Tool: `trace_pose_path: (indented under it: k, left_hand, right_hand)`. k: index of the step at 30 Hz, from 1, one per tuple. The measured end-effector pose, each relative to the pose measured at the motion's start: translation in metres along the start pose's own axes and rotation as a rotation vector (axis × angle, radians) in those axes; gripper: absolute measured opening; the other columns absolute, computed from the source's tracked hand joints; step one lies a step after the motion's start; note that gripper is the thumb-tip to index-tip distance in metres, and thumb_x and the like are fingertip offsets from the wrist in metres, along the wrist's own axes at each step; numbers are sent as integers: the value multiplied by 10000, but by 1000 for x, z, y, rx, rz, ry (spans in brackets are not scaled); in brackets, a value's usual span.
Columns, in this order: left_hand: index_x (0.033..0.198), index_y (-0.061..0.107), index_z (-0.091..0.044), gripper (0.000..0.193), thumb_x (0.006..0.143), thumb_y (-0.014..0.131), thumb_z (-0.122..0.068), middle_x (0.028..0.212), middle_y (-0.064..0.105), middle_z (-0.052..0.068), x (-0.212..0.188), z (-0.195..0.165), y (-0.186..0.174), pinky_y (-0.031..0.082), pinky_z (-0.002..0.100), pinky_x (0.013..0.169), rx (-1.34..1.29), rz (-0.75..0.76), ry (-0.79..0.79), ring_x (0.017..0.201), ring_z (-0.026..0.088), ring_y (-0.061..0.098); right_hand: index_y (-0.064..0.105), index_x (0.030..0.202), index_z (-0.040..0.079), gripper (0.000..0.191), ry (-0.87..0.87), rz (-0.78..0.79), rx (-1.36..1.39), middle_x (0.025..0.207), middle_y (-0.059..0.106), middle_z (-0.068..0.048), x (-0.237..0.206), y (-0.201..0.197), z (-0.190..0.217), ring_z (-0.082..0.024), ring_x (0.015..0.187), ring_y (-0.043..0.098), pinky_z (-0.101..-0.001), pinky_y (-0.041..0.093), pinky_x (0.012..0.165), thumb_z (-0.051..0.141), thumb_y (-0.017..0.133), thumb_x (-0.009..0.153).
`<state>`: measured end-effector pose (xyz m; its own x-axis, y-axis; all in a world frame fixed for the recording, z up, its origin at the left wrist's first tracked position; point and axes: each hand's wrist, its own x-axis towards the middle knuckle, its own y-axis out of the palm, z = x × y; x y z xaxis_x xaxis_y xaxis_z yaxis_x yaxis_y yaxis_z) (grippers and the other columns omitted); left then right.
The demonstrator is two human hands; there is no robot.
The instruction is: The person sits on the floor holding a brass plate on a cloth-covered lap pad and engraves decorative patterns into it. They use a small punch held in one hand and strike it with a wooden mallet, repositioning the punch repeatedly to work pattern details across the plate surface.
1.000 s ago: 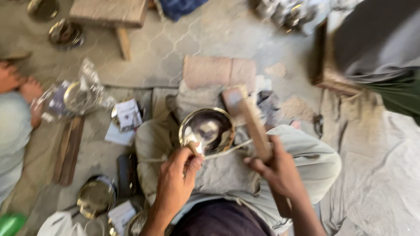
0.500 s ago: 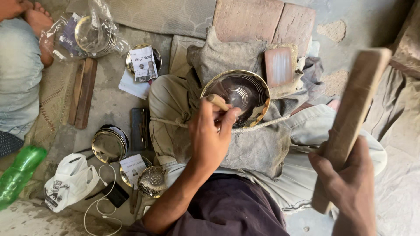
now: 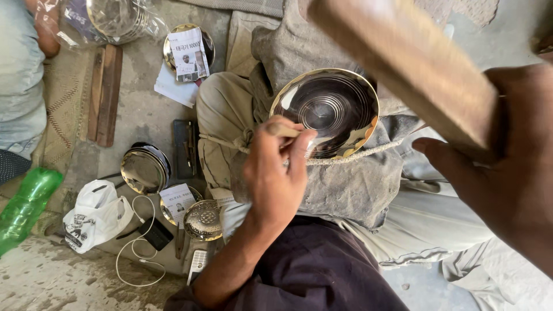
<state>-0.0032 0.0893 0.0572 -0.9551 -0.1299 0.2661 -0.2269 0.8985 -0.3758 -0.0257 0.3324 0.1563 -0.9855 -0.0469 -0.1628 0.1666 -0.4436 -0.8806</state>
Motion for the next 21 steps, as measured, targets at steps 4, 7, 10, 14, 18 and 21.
trace_pose_path:
  k: [4, 7, 10, 14, 18, 21]
  left_hand:
    - [1198, 531, -4, 248, 1064, 703, -122, 1068, 729, 106, -2, -5, -18, 652, 251, 777, -37, -16, -44, 1012, 163, 778]
    - [1257, 535, 2, 293, 1065, 707, -135, 1063, 730, 96, 1, -5, -15, 668, 250, 786, -52, 24, -52, 1051, 171, 778]
    - [1258, 545, 4, 301, 1051, 707, -145, 1045, 729, 93, 3, -4, 1, 684, 224, 723, -41, 55, -45, 989, 147, 777]
    - [1219, 537, -11, 232, 1099, 686, -142, 1035, 703, 112, -2, 2, 10, 676, 209, 712, -35, 52, -8, 931, 137, 763]
    - [1261, 515, -9, 264, 1103, 672, -149, 1075, 749, 86, -7, 10, -3, 643, 210, 723, -7, 36, -31, 927, 133, 788]
    - [1244, 506, -29, 252, 1114, 686, -147, 1063, 761, 81, -4, 9, -21, 651, 160, 633, 55, 24, 7, 880, 110, 796]
  right_hand:
    - [530, 1238, -90, 496, -9, -93, 135, 938, 695, -267, -20, 15, -17, -273, 794, 715, -343, 587, 647, 87, 804, 864]
    - [531, 1220, -93, 482, -18, -124, 196, 914, 692, -261, -27, 25, -30, -267, 758, 705, -344, 581, 622, 91, 805, 869]
    - [532, 1202, -96, 468, -35, -138, 203, 891, 689, -255, -25, 29, -39, -262, 722, 696, -345, 575, 598, 95, 806, 874]
    - [534, 1179, -100, 451, -61, -141, 201, 860, 684, -247, -18, 33, -39, -254, 674, 684, -347, 566, 565, 101, 807, 881]
    - [536, 1155, -104, 436, -68, -133, 210, 828, 680, -240, -16, 38, -35, -246, 626, 671, -348, 557, 532, 107, 808, 888]
    - [537, 1137, -106, 425, -76, -117, 210, 805, 677, -234, -17, 43, -34, -241, 590, 662, -349, 551, 507, 112, 809, 893]
